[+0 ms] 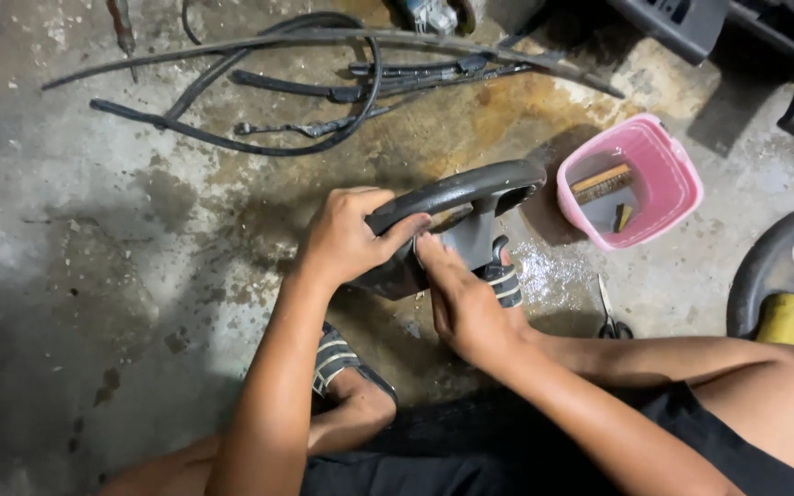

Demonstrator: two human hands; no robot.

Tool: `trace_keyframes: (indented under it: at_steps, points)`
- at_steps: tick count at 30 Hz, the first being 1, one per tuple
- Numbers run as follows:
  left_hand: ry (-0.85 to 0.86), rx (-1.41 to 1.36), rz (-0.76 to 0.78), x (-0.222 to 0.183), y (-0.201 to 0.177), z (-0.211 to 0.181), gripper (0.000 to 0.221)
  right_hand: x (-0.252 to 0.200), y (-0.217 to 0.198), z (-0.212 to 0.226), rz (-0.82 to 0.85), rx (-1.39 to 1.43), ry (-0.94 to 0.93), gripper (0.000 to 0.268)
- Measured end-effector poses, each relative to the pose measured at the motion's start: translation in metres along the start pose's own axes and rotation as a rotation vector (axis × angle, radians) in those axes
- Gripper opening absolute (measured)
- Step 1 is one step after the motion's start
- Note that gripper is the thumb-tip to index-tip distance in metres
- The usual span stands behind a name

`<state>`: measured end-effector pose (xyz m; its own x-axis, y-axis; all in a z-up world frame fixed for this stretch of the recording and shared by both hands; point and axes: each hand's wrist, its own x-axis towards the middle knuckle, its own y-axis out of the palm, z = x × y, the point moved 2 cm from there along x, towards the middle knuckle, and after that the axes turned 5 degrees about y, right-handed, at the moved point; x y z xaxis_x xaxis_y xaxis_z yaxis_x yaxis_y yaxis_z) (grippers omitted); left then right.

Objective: The person scrubs a steering wheel with a brush and water, then rinses it. They repeat this process on a second steering wheel, scrubbing the rim and center hub before rinsing.

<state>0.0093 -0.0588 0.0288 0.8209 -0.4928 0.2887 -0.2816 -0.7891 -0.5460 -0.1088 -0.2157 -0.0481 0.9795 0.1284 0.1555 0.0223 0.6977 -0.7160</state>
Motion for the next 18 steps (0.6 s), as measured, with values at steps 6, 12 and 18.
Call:
trace_keyframes:
  at_steps: [6,12,18]
  points:
    - [0.015,0.053,-0.026,0.0,0.0,0.008,0.042,0.023,-0.013,0.013,0.026,0.122,0.084,0.047]
    - [0.044,0.024,-0.06,0.004,0.007,0.008,0.035,0.036,-0.008,0.0,-0.016,0.14,0.033,0.05]
    - [0.056,0.056,-0.084,0.002,0.011,0.009,0.039,0.035,-0.012,0.004,-0.032,0.173,0.029,0.043]
